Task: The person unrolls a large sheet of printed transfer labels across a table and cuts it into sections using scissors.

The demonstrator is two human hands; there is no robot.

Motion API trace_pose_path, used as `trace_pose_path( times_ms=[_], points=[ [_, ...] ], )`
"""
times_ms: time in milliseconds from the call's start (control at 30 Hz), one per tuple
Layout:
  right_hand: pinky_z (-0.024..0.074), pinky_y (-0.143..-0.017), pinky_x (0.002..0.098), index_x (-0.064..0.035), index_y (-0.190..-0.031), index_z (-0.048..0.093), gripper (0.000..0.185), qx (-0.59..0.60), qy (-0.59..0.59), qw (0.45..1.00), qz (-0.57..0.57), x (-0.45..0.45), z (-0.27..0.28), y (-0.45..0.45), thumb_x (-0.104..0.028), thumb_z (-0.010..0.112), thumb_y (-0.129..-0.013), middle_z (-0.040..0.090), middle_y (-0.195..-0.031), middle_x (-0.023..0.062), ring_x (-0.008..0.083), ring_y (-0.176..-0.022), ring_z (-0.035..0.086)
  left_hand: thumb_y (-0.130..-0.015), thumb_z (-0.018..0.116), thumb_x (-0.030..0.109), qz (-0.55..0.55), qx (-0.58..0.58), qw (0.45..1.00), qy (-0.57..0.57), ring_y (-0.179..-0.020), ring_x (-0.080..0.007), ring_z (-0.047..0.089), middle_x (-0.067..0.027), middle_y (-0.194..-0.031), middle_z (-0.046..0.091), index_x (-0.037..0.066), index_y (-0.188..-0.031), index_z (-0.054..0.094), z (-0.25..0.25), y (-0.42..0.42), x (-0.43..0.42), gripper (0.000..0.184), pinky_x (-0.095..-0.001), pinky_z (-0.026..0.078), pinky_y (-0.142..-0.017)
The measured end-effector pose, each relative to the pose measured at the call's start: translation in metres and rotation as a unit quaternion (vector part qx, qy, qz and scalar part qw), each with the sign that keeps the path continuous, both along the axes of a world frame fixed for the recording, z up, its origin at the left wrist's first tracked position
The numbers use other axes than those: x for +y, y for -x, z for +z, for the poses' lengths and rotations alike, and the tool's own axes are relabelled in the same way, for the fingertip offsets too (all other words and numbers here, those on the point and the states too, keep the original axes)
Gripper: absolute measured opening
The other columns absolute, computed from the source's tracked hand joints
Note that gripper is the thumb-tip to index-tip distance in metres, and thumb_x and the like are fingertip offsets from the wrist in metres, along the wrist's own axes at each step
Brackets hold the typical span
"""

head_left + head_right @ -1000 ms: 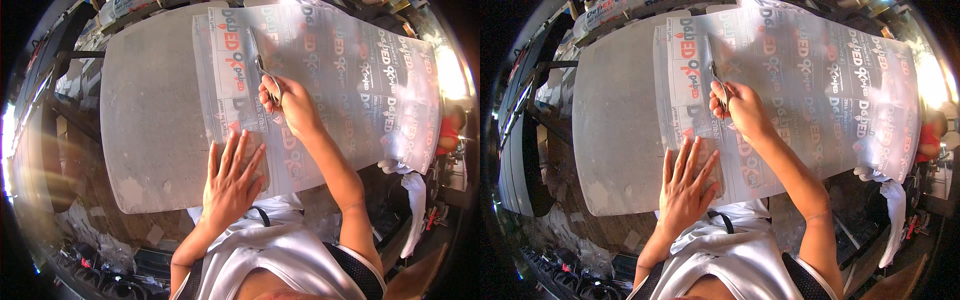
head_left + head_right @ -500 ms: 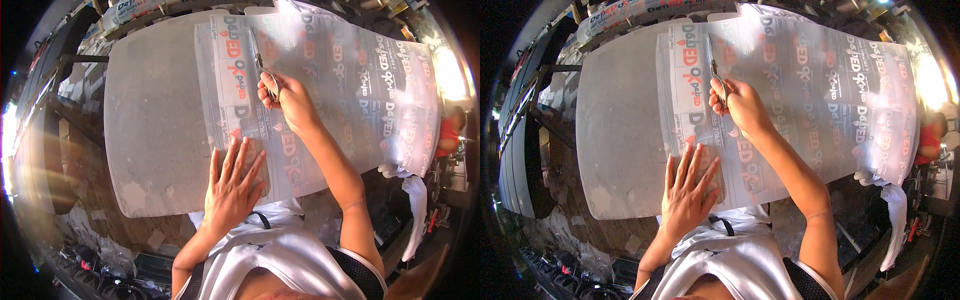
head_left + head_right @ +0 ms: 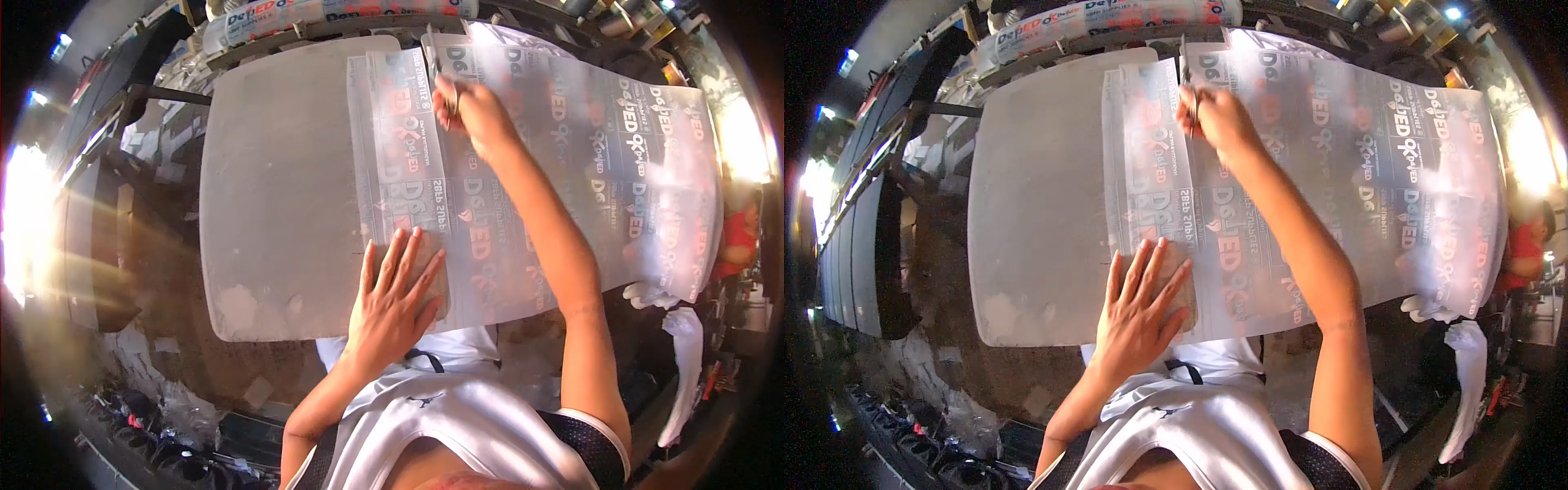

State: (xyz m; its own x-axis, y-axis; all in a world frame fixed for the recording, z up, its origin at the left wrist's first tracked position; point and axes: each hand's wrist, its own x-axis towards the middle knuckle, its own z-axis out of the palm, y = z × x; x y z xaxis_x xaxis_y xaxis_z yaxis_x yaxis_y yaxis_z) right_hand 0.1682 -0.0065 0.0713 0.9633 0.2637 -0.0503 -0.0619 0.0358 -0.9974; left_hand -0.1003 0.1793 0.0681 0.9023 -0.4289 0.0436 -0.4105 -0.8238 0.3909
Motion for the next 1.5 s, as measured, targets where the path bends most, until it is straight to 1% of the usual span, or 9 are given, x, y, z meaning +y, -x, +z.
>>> trace_pose_path(
  times_ms=[500,567,700,800,867,933,1200,1333,1500],
  points=[
    [0.0523,-0.067,0.0259,-0.0013,-0.102,0.060,0.042,-0.175,-0.227,0.957,0.048,-0.085,0.195,0.294,-0.041,0.073,-0.099,0.071,-0.089,0.0201,0.0172,-0.069,0.064,-0.102,0.062,0.045,0.025,-0.097,0.994,-0.043,-0.160,-0.0323,0.021,-0.0136,-0.170,0.032,0.023,-0.156,0.050,-0.002,-0.004,0.007,0.059,-0.0604,0.006,-0.129],
    [0.0556,-0.063,0.0295,0.0004,-0.119,0.058,0.043,-0.191,-0.265,0.920,0.216,-0.105,0.219,0.315,-0.033,0.075,-0.099,0.072,-0.090,0.0255,0.0245,-0.074,0.072,-0.102,0.063,0.046,0.030,-0.107,0.992,-0.052,-0.160,-0.0324,0.024,-0.0143,-0.169,0.034,0.023,-0.156,0.051,-0.007,-0.009,0.010,0.059,-0.0590,0.009,-0.130],
    [0.0542,-0.055,0.0283,0.0009,-0.092,0.070,0.022,-0.085,-0.138,0.815,0.556,-0.175,0.294,0.334,-0.020,0.079,-0.095,0.074,-0.084,0.0260,0.0260,-0.068,0.073,-0.101,0.067,0.043,0.019,-0.100,0.994,-0.042,-0.158,-0.0307,0.028,-0.0148,-0.168,0.036,0.023,-0.155,0.052,-0.009,-0.014,0.011,0.060,-0.0559,0.017,-0.130],
    [0.0506,-0.052,0.0264,-0.0042,-0.067,0.067,0.028,0.147,0.040,0.877,0.456,-0.194,0.298,0.420,-0.013,0.081,-0.089,0.076,-0.080,0.0196,0.0189,-0.063,0.070,-0.100,0.069,0.040,0.006,-0.089,0.996,-0.029,-0.157,-0.0319,0.030,-0.0153,-0.167,0.037,0.023,-0.154,0.054,-0.005,-0.016,0.014,0.059,-0.0555,0.021,-0.129],
    [0.0453,-0.055,0.0189,-0.0100,-0.056,0.069,0.027,-0.140,0.279,0.941,0.130,-0.212,0.272,0.489,0.001,0.077,-0.080,0.075,-0.067,0.0030,0.0075,-0.055,0.063,-0.099,0.070,0.038,0.000,-0.082,0.996,-0.031,-0.157,-0.0323,0.031,-0.0155,-0.167,0.038,0.022,-0.153,0.054,0.000,-0.016,0.014,0.058,-0.0552,0.022,-0.128],
    [0.0432,-0.057,0.0154,-0.0121,-0.055,0.071,0.028,-0.311,0.353,0.882,-0.032,-0.206,0.261,0.503,0.006,0.075,-0.076,0.073,-0.061,-0.0042,0.0030,-0.053,0.060,-0.098,0.071,0.036,-0.006,-0.086,0.996,-0.029,-0.156,-0.0326,0.033,-0.0156,-0.166,0.040,0.022,-0.153,0.055,-0.001,-0.017,0.012,0.059,-0.0544,0.024,-0.128],
    [0.0501,-0.062,0.0160,-0.0137,-0.058,0.069,0.029,-0.456,-0.305,0.836,0.011,-0.147,0.205,0.443,0.005,0.070,-0.080,0.078,-0.071,-0.0026,0.0053,-0.054,0.065,-0.095,0.073,0.027,0.012,-0.103,0.995,-0.006,-0.155,-0.0324,0.035,-0.0153,-0.163,0.043,0.018,-0.149,0.058,-0.005,-0.012,0.011,0.056,-0.0533,0.026,-0.127],
    [0.0448,-0.053,0.0327,-0.0077,-0.098,0.057,0.025,-0.277,-0.282,0.919,-0.004,-0.113,0.163,0.415,-0.021,0.075,-0.089,0.057,-0.062,0.0047,0.0184,-0.051,0.054,-0.094,0.074,0.025,0.013,-0.192,0.981,0.026,-0.150,-0.0335,0.041,-0.0164,-0.158,0.049,0.013,-0.139,0.065,-0.010,-0.008,0.003,0.047,-0.0500,0.033,-0.123],
    [0.0512,-0.063,0.0310,-0.0034,-0.102,0.055,0.039,-0.165,-0.197,0.953,-0.158,-0.102,0.063,0.401,-0.030,0.082,-0.092,0.068,-0.086,0.0198,0.0203,-0.069,0.063,-0.095,0.071,0.025,0.102,-0.113,0.981,0.121,-0.116,-0.0326,0.066,-0.0166,-0.130,0.068,0.007,-0.110,0.075,-0.003,-0.047,-0.029,0.024,-0.0435,0.052,-0.098]
  ],
)
